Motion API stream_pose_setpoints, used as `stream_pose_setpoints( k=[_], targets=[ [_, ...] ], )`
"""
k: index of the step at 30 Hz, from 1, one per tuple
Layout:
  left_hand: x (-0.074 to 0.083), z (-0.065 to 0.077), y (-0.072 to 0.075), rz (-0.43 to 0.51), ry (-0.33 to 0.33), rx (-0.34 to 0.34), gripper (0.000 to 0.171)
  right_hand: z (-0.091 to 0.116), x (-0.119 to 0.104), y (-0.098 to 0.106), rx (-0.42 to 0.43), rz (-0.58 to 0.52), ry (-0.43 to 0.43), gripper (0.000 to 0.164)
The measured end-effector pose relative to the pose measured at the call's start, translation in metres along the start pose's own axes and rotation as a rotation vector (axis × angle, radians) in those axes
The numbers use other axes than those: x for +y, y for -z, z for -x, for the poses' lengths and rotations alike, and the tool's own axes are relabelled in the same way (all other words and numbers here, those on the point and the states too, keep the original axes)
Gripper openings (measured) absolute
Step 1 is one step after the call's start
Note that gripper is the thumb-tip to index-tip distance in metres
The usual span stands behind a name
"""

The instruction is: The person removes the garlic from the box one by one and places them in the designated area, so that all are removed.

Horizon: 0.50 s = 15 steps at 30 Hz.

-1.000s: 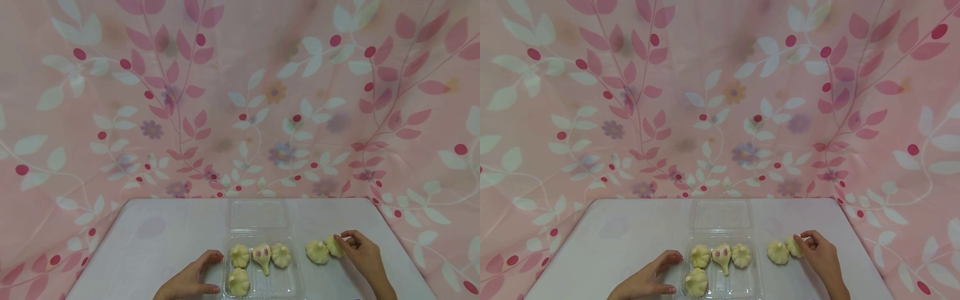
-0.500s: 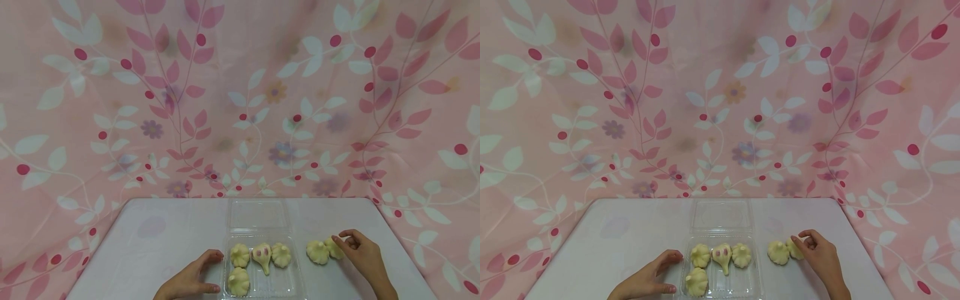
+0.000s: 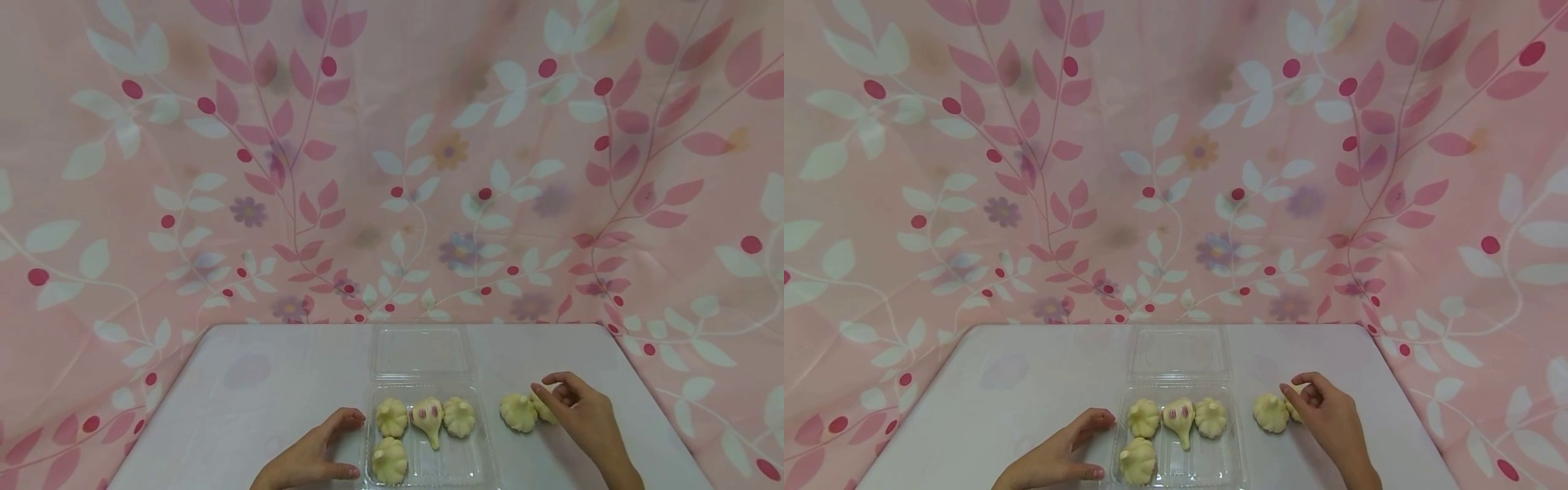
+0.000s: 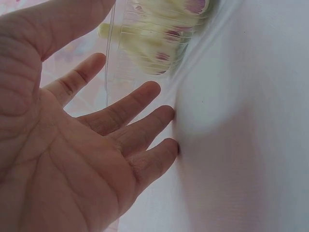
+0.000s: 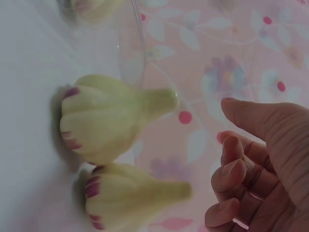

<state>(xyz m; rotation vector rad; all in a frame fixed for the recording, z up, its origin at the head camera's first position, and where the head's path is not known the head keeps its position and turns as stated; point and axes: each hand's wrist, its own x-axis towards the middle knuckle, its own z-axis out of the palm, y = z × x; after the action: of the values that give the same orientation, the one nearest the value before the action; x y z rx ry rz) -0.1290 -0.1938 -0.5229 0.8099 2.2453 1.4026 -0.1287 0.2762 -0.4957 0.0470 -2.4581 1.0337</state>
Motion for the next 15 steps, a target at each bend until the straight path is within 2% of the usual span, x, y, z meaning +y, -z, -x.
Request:
stream_pose_setpoints(
  k=[7, 15],
  targets=[
    [0.001, 0.000, 0.000, 0.010, 0.003, -0.003, 0.071, 0.003, -0.014, -0.007, -0.035, 0.002, -0.010, 0.019],
    [-0.002, 0.000, 0.000, 0.008, -0.001, -0.003, 0.072, 0.009, -0.028, -0.021, -0.046, -0.063, 0.056, 0.019]
  ],
)
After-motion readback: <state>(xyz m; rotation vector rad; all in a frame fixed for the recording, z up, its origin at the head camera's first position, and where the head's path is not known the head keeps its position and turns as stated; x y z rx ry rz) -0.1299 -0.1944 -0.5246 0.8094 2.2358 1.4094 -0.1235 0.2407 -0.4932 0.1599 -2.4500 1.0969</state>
